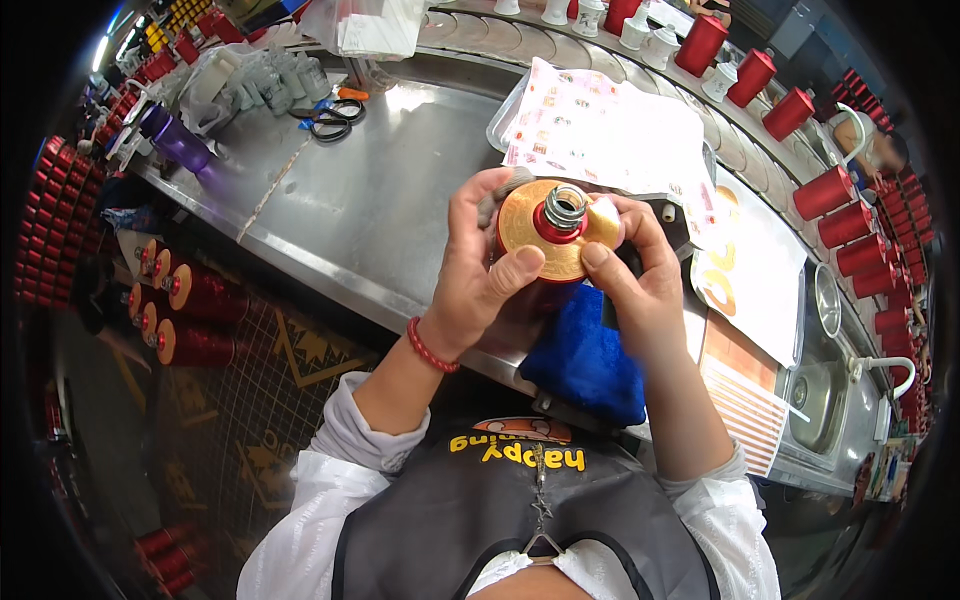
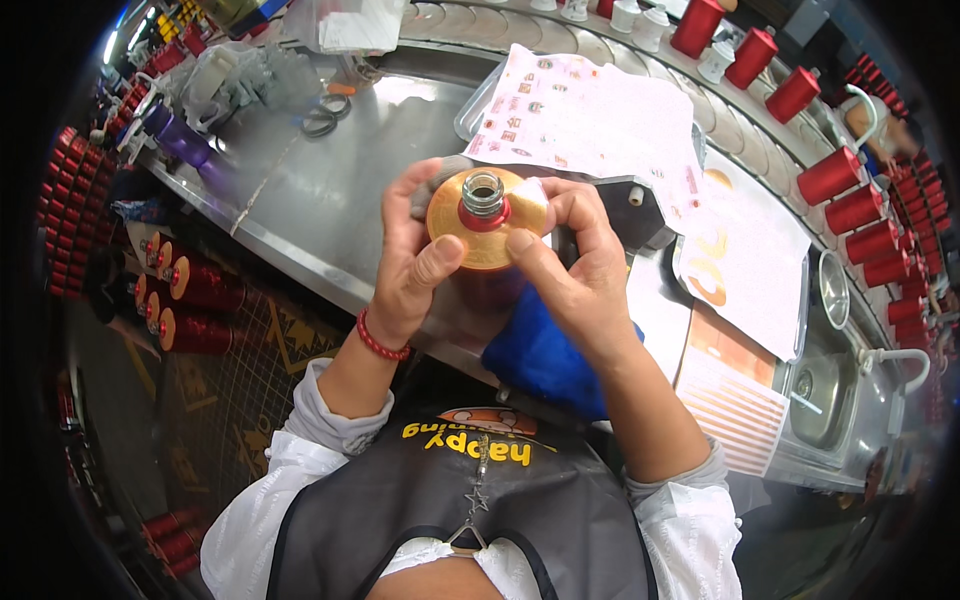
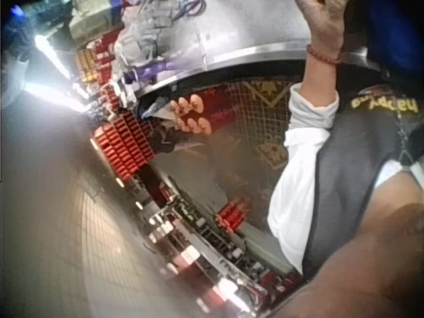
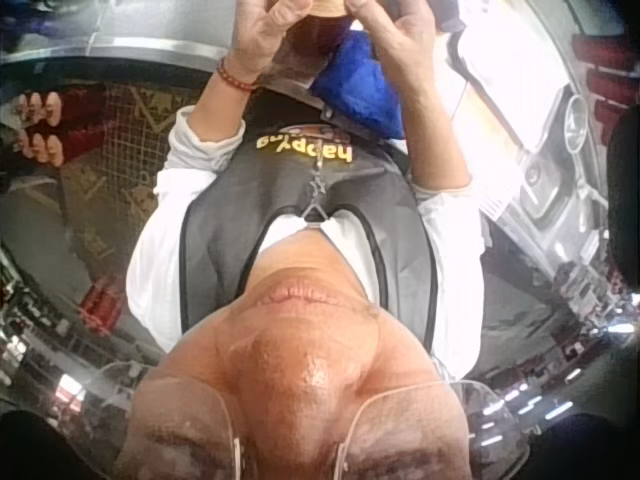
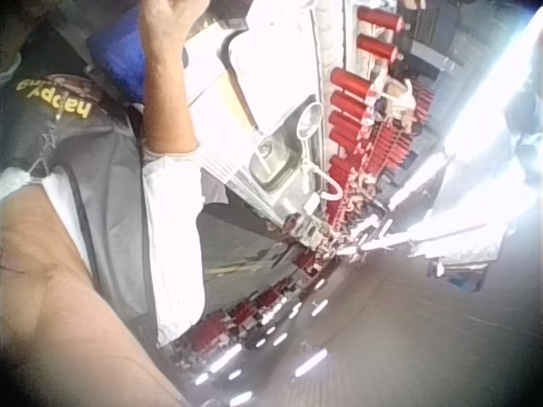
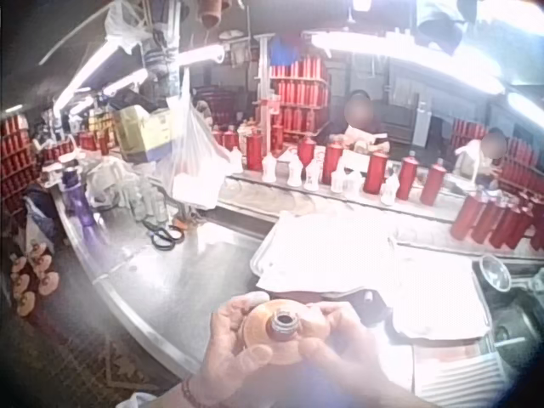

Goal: The person applies circular stickers to the neck of red cylindrical bottles, then wipes the bottle body with a green sponge and smooths a gold band around the base. The person repeats this process on multiple bottles at a stainless steel workstation.

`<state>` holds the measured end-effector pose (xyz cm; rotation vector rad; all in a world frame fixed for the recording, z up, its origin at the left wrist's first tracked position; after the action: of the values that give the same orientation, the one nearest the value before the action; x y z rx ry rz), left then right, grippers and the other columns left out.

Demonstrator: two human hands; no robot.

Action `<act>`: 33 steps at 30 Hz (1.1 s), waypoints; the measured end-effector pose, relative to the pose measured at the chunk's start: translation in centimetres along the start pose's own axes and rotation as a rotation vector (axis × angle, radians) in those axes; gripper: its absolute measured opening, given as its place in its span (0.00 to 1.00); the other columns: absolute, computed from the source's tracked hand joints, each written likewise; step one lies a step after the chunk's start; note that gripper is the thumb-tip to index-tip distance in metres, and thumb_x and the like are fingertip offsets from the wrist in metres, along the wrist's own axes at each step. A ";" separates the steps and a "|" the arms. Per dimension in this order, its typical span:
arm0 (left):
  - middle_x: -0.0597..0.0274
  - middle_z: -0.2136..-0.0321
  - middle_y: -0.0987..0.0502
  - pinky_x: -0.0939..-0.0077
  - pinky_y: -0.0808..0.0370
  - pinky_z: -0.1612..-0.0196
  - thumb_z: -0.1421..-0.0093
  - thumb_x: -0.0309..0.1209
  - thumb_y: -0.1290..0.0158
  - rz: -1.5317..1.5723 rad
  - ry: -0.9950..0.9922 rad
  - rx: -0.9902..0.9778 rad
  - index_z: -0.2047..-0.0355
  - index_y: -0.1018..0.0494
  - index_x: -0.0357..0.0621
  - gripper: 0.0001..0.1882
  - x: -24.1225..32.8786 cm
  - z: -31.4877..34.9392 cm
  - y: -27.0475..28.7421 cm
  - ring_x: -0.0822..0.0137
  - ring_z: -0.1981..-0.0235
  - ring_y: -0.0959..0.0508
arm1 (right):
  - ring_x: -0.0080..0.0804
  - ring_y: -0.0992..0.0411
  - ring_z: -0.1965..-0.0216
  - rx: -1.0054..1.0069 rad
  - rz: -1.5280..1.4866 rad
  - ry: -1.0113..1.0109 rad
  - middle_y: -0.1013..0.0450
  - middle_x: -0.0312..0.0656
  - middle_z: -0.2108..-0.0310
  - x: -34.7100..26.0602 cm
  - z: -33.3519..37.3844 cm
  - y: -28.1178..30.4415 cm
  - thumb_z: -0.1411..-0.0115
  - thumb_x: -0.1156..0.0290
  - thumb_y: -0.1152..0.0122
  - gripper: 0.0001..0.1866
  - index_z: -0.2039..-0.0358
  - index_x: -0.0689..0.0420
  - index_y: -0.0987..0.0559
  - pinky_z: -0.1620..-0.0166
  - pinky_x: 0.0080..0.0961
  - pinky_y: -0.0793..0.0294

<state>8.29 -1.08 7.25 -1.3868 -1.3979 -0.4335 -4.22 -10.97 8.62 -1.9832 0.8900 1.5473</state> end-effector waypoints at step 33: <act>0.50 0.39 0.32 0.68 0.38 0.34 0.25 0.42 0.58 -0.311 -0.206 0.033 0.35 0.40 0.34 0.27 0.6 2.3 3.6 0.64 0.37 0.32 | 0.15 0.37 0.70 -0.125 0.021 -0.113 0.26 0.36 0.54 1.1 1.1 -0.2 0.29 0.59 0.49 0.22 0.41 0.60 0.29 0.66 0.15 0.34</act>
<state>10.63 2.02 5.49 -1.2160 -1.7926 -0.4758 -4.59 -10.30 7.25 -1.9541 0.7882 1.7464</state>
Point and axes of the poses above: each hand's wrist, its own z-axis away from the middle knuckle, its own y-axis out of the back of the hand, x = y × z, the point moved 8 cm from there along -z, towards the middle knuckle
